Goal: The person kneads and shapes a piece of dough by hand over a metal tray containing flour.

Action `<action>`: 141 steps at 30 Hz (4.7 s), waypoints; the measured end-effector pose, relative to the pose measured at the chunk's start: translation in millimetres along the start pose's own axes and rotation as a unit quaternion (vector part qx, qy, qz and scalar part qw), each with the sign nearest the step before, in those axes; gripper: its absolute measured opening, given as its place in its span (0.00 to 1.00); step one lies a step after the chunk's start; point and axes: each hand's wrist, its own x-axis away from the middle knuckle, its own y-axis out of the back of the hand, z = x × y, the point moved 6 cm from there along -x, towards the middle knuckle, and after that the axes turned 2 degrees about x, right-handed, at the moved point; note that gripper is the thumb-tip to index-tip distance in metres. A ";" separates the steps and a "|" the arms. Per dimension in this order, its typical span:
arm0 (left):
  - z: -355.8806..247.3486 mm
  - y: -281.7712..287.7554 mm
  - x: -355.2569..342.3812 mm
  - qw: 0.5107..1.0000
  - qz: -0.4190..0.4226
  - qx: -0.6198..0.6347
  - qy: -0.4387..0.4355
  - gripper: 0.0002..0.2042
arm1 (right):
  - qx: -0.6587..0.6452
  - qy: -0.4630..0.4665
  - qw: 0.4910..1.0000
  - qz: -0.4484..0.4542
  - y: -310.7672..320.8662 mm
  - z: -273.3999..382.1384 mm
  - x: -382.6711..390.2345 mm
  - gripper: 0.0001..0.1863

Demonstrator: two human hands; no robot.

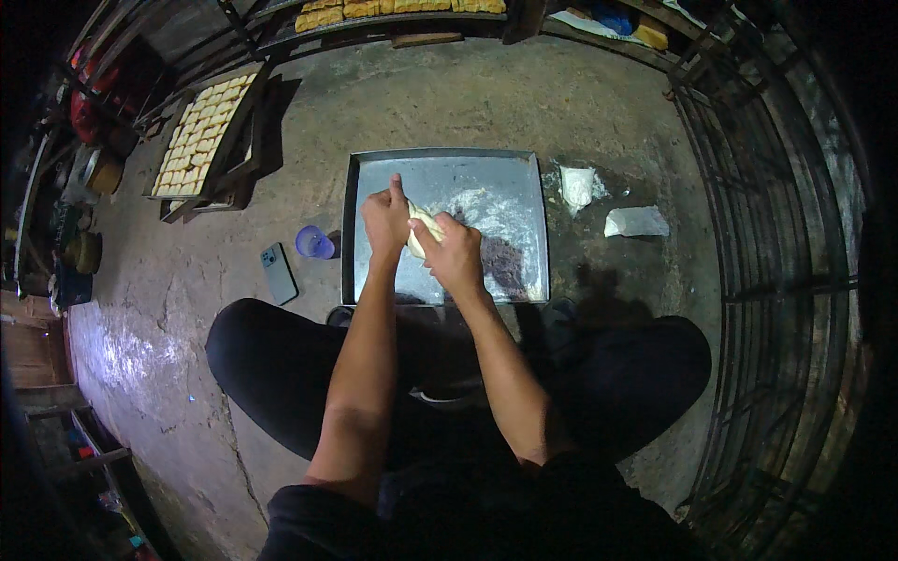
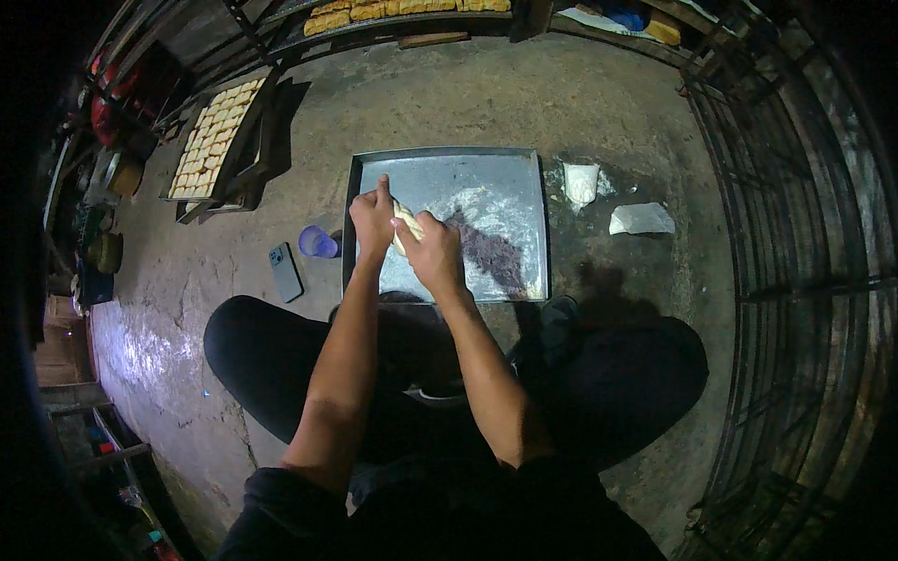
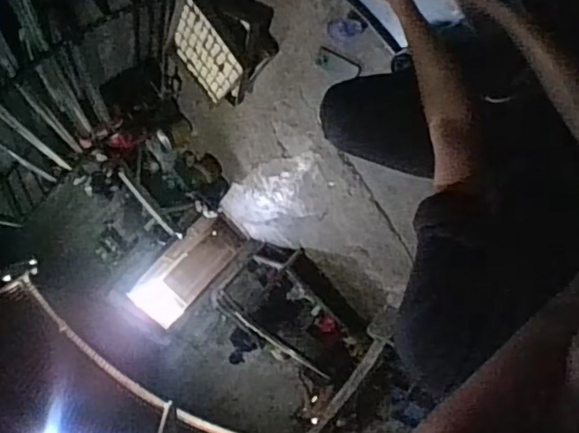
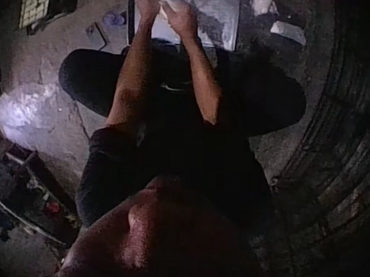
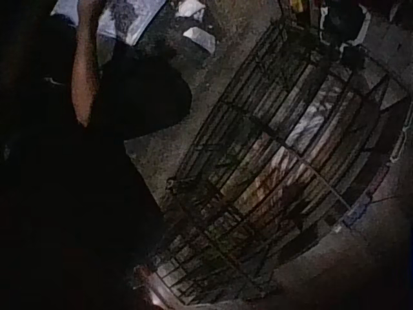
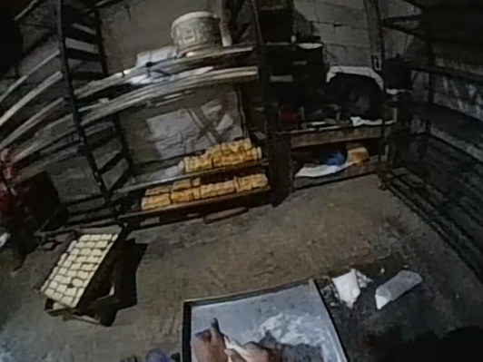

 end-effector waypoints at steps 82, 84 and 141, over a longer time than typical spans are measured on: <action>-36.5 -96.5 128.1 0.564 0.553 0.467 0.397 0.14 | -0.259 0.029 0.948 -0.183 103.8 30.3 -17.9 0.38; -35.6 -101.7 124.6 0.602 0.515 0.469 0.390 0.14 | -0.309 0.018 0.930 -0.199 104.8 30.2 -20.1 0.39; -113.8 -35.1 68.1 0.800 0.262 0.539 0.013 0.41 | 0.006 -0.075 0.995 -0.060 72.6 56.9 -18.5 0.27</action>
